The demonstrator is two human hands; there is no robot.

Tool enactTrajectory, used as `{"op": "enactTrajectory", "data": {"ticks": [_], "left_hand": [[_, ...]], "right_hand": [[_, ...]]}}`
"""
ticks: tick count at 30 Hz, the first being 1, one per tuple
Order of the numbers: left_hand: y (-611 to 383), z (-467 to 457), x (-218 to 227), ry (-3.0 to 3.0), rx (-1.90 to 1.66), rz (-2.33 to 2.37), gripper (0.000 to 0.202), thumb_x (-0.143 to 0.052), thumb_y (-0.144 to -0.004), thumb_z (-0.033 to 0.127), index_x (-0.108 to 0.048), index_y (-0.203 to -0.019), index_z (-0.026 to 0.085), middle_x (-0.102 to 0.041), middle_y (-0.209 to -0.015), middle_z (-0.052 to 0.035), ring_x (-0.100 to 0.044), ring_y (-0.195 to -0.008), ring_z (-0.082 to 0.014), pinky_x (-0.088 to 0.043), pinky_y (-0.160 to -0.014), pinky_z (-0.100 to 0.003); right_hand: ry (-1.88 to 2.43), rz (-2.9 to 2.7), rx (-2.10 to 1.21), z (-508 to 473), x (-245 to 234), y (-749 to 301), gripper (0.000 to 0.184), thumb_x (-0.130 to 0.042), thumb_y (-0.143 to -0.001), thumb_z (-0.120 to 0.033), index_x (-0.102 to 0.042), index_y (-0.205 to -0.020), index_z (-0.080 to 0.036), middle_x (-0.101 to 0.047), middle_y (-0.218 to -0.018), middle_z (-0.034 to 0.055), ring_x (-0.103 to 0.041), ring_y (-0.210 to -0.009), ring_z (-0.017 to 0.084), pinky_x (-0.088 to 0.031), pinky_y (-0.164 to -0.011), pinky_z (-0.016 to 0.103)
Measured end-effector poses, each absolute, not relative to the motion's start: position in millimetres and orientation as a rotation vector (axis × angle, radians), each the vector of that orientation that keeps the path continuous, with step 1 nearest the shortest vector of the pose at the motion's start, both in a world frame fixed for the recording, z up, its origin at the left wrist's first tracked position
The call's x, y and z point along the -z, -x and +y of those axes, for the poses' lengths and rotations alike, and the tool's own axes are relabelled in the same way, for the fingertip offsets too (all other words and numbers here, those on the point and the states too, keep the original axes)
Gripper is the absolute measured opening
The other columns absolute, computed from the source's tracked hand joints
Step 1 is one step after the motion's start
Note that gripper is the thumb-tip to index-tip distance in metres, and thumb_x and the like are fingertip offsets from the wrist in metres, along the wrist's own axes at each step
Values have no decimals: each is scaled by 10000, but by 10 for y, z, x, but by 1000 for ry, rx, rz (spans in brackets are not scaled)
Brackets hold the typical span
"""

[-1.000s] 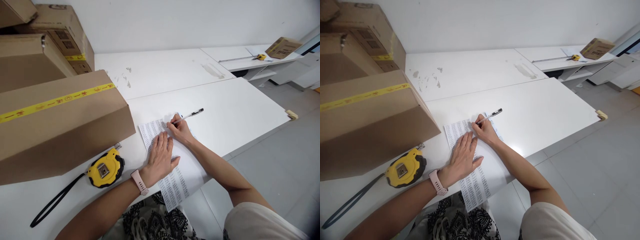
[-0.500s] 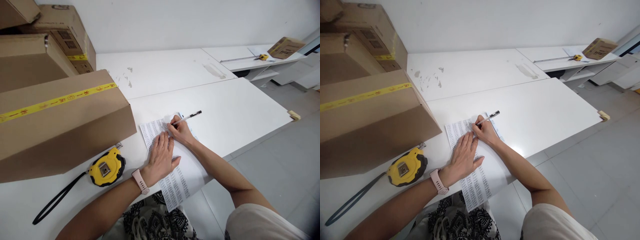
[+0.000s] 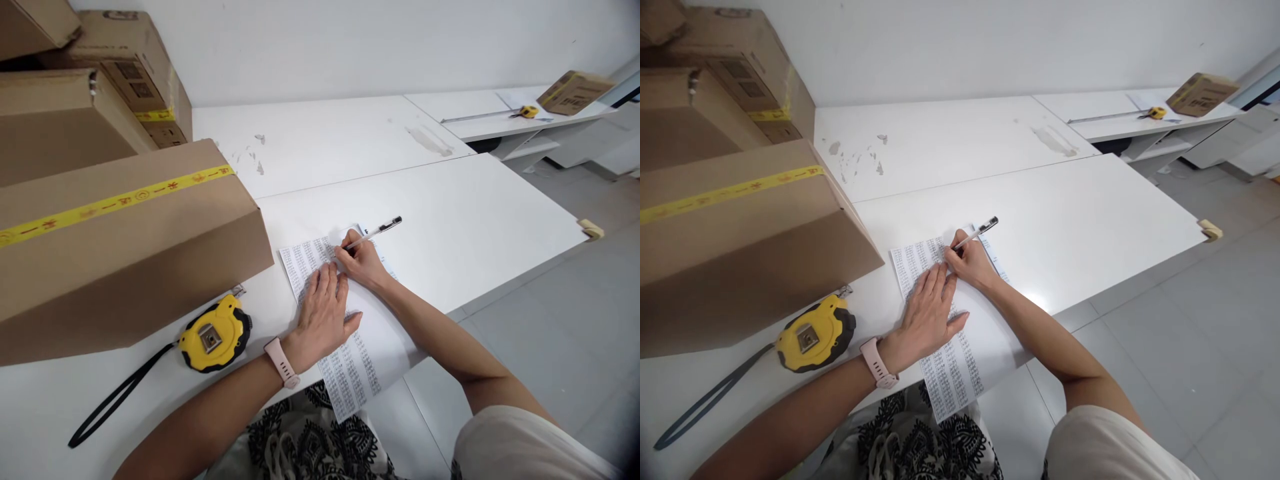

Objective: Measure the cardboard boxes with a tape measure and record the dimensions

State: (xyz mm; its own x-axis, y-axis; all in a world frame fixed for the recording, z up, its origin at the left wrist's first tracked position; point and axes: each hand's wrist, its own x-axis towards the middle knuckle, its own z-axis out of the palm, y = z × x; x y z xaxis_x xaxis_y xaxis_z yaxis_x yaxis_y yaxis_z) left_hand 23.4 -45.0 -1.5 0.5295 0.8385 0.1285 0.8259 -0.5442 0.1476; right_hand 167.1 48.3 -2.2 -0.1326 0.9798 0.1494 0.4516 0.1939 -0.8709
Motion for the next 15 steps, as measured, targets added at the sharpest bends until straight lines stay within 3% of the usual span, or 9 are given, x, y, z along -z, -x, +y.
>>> {"op": "enactTrajectory", "data": {"ticks": [15], "left_hand": [[-238,-447,38,-2675,-304,1465,756,-456,-965,551,-396,-1456,-21,-390,-1553,-302,-315,-1479,-401,-225,-1216,-524]], "right_hand": [[1358,-1705,-859,495,34,-1672,181,-578,-834,-280,-432,-732,-243,-408,-550,-62,-378,-534,125,-306,-529,290]]}}
